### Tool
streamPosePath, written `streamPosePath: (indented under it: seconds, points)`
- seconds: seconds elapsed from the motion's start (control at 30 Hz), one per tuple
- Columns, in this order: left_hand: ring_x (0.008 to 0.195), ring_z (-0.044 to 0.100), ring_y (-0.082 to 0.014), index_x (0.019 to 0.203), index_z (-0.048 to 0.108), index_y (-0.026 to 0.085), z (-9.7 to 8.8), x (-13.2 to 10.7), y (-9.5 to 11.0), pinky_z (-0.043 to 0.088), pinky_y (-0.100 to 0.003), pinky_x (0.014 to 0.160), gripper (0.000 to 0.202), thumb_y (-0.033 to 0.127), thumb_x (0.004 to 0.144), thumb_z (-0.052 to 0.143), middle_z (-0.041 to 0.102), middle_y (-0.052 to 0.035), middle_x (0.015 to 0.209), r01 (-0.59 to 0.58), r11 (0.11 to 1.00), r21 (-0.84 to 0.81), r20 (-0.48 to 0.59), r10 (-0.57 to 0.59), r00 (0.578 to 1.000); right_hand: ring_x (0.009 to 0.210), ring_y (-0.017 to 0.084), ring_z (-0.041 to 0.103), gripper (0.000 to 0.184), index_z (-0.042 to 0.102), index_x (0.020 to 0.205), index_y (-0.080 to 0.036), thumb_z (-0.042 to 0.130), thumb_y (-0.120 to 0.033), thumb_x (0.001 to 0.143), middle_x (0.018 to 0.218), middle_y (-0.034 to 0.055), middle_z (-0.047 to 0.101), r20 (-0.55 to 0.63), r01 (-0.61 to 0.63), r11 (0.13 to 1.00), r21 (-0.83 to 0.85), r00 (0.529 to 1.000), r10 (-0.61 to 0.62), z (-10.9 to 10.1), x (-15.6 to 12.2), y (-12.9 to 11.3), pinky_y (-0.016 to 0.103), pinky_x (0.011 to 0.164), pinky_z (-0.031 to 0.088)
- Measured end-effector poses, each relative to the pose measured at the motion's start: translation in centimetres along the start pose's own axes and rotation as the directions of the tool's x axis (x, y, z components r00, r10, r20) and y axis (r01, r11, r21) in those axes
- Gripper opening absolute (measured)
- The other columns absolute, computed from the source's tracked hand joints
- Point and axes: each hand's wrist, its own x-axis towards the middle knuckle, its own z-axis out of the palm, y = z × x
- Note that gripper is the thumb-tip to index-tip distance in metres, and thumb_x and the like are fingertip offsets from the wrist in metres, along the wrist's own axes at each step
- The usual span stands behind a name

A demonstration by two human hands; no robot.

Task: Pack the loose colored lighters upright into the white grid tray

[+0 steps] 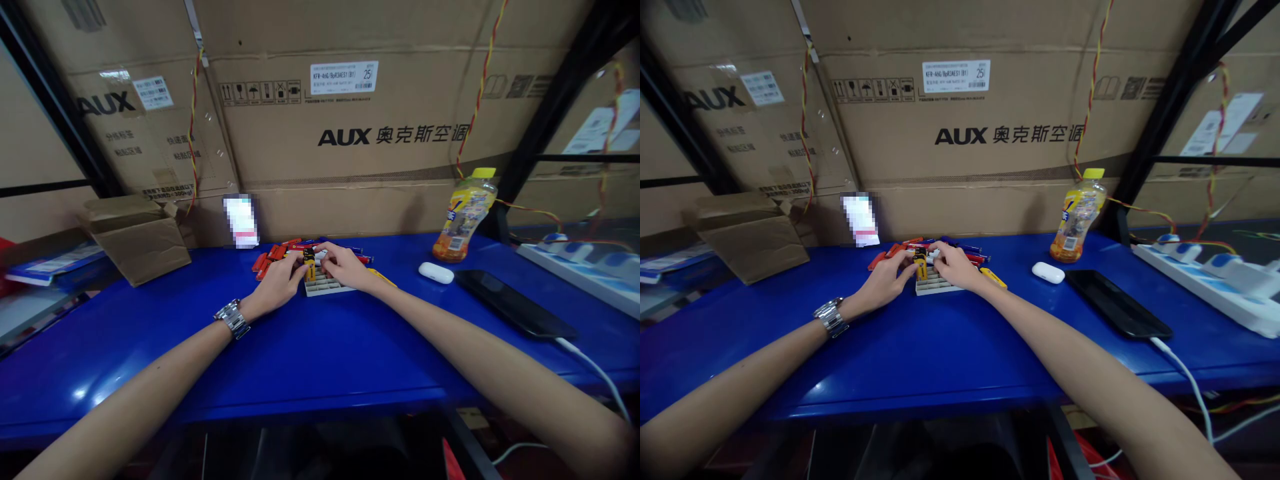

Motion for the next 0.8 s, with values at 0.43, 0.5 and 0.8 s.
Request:
streamPosePath:
  seconds: [0.43,0.5,0.8]
  points:
    - [0.112,0.041,-0.0364,0.117,0.057,0.014,0.2,0.9,-4.5,0.033,-0.053,0.086,0.034,0.025,0.092,0.037,0.054,-0.0193,0.127,-0.003,0.797,0.604,0.109,-0.079,0.991,0.054,0.012,0.056,0.034,0.054,0.111,-0.018,0.043,-0.009,0.08,0.063,-0.0034,0.06,0.024,-0.002,0.999,-0.041,1.0,0.003,0.0,0.0,0.2,0.026,0.057,0.044]
    - [0.11,0.043,-0.0352,0.109,0.059,0.015,0.2,0.9,-4.5,0.032,-0.053,0.087,0.03,0.024,0.091,0.038,0.06,-0.0183,0.116,-0.022,0.809,0.588,0.137,-0.072,0.988,0.054,0.012,0.056,0.034,0.054,0.111,-0.018,0.043,-0.009,0.08,0.063,-0.0031,0.06,0.023,-0.002,0.999,-0.054,1.0,0.003,0.0,0.0,0.2,0.026,0.057,0.044]
    - [0.115,0.044,-0.0344,0.126,0.047,0.018,0.5,1.2,-4.0,0.032,-0.048,0.086,0.036,0.03,0.093,0.043,0.053,-0.0176,0.131,-0.033,0.806,0.591,0.143,-0.065,0.988,0.057,0.013,0.056,0.036,0.054,0.112,-0.017,0.042,-0.008,0.079,0.064,-0.0021,0.061,0.03,0.005,0.999,-0.034,1.0,-0.004,-0.1,-0.1,-0.3,0.027,0.059,0.044]
